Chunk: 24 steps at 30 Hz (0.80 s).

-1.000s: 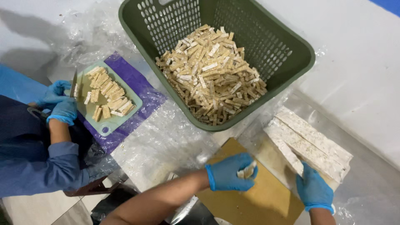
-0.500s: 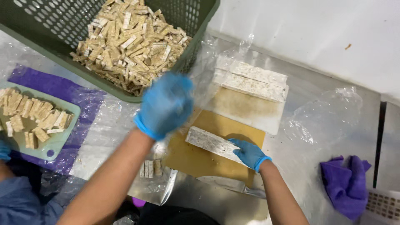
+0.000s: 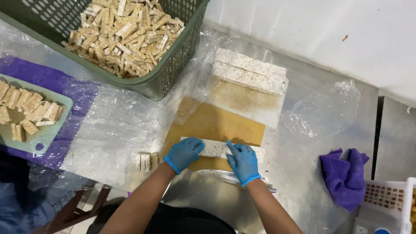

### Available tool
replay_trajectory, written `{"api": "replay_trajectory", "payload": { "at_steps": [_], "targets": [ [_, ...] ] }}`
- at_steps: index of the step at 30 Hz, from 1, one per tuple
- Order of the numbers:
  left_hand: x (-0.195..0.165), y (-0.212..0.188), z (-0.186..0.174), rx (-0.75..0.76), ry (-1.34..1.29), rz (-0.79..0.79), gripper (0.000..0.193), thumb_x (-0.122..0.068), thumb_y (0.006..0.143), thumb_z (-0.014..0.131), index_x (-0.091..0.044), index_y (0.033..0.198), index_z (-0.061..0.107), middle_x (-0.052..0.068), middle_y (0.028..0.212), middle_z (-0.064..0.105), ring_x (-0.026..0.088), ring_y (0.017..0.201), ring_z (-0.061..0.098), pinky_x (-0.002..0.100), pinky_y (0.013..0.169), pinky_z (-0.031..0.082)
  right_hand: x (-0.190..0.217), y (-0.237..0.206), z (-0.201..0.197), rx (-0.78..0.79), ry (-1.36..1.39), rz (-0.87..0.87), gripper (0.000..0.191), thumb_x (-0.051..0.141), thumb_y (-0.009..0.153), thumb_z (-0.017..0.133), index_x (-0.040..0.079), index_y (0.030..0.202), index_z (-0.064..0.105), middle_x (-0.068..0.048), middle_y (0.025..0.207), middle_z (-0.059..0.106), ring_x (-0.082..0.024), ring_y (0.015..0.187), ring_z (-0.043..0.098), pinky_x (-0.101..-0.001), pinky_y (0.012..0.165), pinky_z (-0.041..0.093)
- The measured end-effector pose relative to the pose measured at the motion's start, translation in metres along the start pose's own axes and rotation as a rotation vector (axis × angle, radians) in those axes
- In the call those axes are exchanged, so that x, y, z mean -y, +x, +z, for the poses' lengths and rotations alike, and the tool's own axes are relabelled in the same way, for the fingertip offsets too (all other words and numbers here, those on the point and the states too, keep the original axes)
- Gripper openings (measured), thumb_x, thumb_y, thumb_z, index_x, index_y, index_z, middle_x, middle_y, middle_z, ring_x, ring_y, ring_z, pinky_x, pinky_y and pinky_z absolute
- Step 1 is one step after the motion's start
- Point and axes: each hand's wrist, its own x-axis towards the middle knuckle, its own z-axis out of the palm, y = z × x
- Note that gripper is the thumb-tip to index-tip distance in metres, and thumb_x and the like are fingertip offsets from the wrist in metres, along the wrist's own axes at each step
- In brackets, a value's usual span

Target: The person cuts long blocks of a white food product into small rectangular pieces with a knife on a cutting board, then transfers the cut pieces onto a tray and into a basket. They repeatedly take new blocks, slice them into rows, and move finished pieces aside.

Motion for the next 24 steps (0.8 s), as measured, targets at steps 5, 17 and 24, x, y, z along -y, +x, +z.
{"api": "replay_trajectory", "payload": {
  "at_steps": [5, 17, 24],
  "targets": [
    [-0.004, -0.011, -0.011, -0.051, 0.092, -0.042, 0.073, -0.038, 0.058, 0.081, -0.016, 0.125, 0.064, 0.016, 0.13, 0.061, 0.036, 0.119, 0.058, 0.049, 0.095, 0.046, 0.001, 0.011, -0.008, 0.071, -0.057, -0.135, 0.082, 0.049, 0.07, 0.077, 0.016, 0.142, 0.055, -0.014, 0.133, 0.059, -0.038, 0.122, 0.054, -0.0597, 0.105, 0.038],
    [0.029, 0.04, -0.03, -0.339, -0.015, -0.48, 0.035, -0.025, 0.092, 0.068, -0.011, 0.124, 0.065, 0.018, 0.138, 0.062, 0.038, 0.125, 0.058, 0.046, 0.105, 0.047, -0.059, 0.071, -0.001, 0.02, -0.05, 0.021, 0.03, 0.027, 0.085, 0.073, 0.018, 0.114, 0.074, -0.012, 0.12, 0.07, -0.036, 0.11, 0.064, -0.0475, 0.091, 0.05],
    [0.023, 0.044, -0.004, -0.071, -0.112, -0.267, 0.055, -0.014, 0.082, 0.07, -0.007, 0.135, 0.059, 0.017, 0.135, 0.06, 0.036, 0.126, 0.056, 0.045, 0.105, 0.048, -0.003, 0.055, 0.022, -0.128, 0.114, -0.116, 0.041, 0.021, 0.086, 0.072, 0.012, 0.126, 0.071, -0.012, 0.106, 0.07, -0.034, 0.097, 0.063, -0.0475, 0.086, 0.051]
  ]
}}
